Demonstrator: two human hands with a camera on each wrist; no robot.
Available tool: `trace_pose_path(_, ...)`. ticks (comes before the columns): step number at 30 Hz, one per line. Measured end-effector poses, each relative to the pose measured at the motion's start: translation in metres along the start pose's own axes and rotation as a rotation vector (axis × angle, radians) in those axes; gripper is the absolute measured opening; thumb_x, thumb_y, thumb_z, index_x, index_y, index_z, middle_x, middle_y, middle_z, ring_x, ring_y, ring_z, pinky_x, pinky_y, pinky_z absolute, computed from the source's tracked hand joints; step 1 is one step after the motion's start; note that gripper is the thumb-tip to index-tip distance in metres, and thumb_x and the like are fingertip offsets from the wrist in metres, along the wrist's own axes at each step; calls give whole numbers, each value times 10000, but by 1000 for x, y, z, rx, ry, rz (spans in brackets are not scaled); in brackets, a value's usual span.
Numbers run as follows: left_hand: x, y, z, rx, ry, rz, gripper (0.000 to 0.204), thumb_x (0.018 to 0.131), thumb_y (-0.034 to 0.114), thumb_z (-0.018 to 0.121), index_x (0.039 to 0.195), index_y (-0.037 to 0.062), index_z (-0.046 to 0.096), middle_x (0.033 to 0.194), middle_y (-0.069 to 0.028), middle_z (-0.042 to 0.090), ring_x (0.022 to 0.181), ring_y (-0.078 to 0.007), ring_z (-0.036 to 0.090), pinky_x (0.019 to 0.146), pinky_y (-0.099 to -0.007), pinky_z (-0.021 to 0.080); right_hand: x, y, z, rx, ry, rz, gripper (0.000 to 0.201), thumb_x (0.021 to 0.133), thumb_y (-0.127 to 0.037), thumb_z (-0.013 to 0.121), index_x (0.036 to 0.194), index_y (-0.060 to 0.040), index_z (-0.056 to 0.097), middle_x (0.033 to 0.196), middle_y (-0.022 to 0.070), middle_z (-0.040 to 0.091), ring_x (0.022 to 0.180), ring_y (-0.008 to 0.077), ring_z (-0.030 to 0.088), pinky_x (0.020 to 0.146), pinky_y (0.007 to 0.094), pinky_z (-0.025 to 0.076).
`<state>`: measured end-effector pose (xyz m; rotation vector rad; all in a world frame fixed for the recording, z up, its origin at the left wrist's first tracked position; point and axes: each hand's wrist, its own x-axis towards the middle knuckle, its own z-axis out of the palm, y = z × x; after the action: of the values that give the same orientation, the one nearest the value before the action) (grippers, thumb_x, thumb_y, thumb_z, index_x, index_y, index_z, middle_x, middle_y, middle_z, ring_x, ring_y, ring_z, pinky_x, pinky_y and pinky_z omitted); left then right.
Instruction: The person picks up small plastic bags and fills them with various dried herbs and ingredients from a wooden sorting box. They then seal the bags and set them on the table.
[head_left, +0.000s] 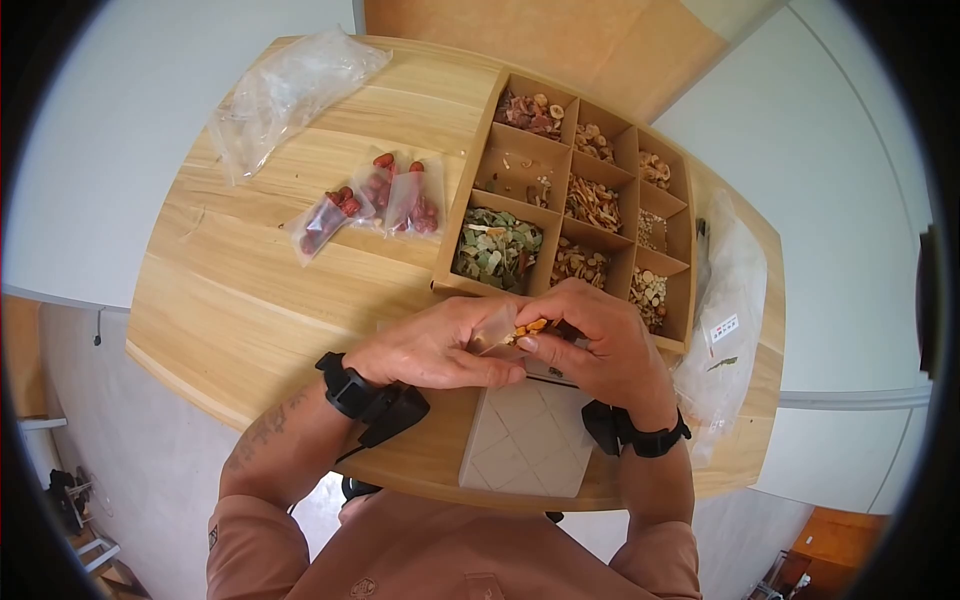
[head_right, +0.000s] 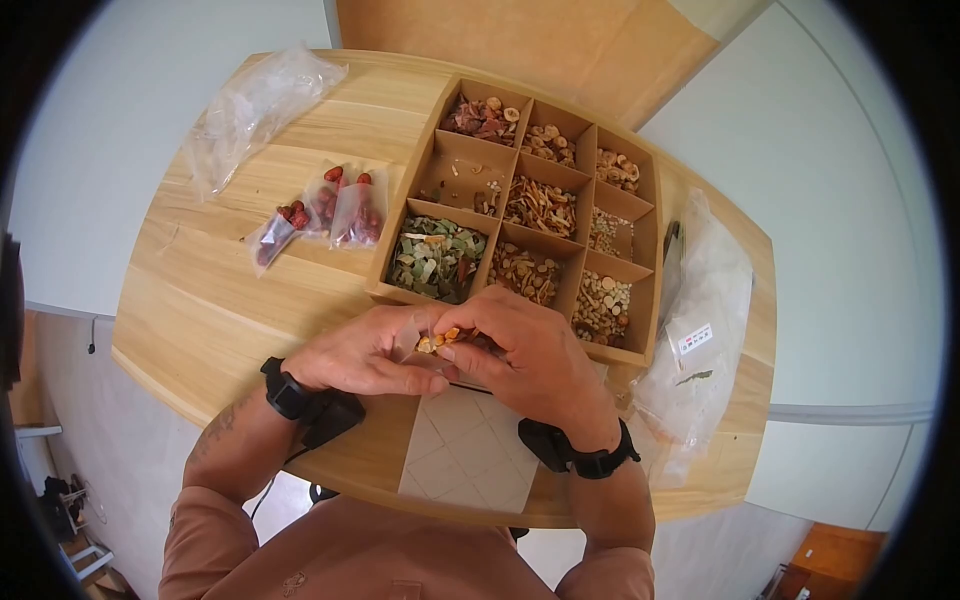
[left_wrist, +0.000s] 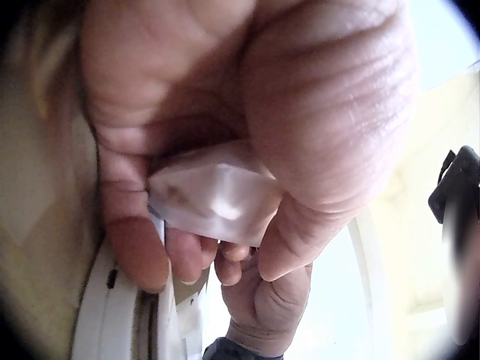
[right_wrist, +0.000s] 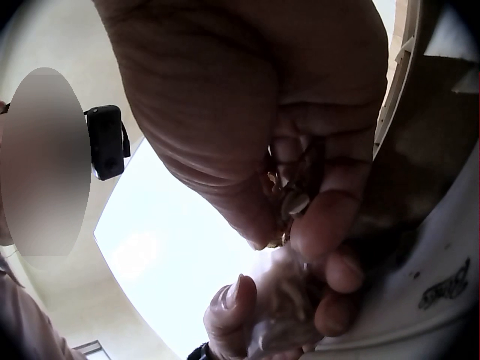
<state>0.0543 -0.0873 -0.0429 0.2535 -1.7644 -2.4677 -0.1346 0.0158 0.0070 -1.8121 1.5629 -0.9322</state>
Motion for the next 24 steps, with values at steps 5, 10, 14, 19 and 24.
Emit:
trace_pose_path(5, 0, 0, 0, 30, -4, 13, 503, 924, 12, 652, 1387, 15, 455, 1231, -58, 560, 1130, -140, 549, 949, -305, 482, -1, 1, 0, 9, 3, 2, 190, 826, -58, 740, 1007, -77, 682, 890, 90, 651, 785, 226, 661, 680, 319, 532)
trace_pose_path(10, 1, 0, 0, 85, 21, 5, 529, 923, 40, 667, 1406, 15, 454, 1226, -47, 583, 1122, -117, 536, 912, -281, 481, -1, 1, 0, 7, 1, -3, 195, 825, -47, 733, 1011, -78, 684, 894, 86, 653, 789, 223, 663, 684, 317, 534)
trace_pose_path(14, 0, 5, -3, 186, 9, -26, 521, 918, 67, 683, 1394, 28, 475, 1222, -36, 588, 1118, -99, 528, 895, -270, 476, -1, -3, 2, 54, 10, 58, 198, 820, -26, 720, 1008, -77, 686, 890, 82, 648, 782, 222, 655, 687, 310, 532)
trace_pose_path(19, 2, -4, -1, 63, 10, 45, 506, 919, 42, 671, 1387, 26, 479, 1222, -39, 586, 1130, -97, 530, 916, -278, 479, -2, -2, 0, 70, 2, 59, 195, 818, -21, 716, 1003, -77, 686, 880, 80, 639, 775, 218, 641, 681, 305, 521)
trace_pose_path(24, 1, 0, 0, 73, 14, 50, 502, 924, 9, 650, 1391, 8, 466, 1224, -45, 582, 1152, -101, 529, 951, -291, 480, -2, -2, 1, 57, 11, 44, 197, 817, -31, 726, 1004, -78, 685, 877, 81, 635, 777, 226, 634, 670, 315, 508)
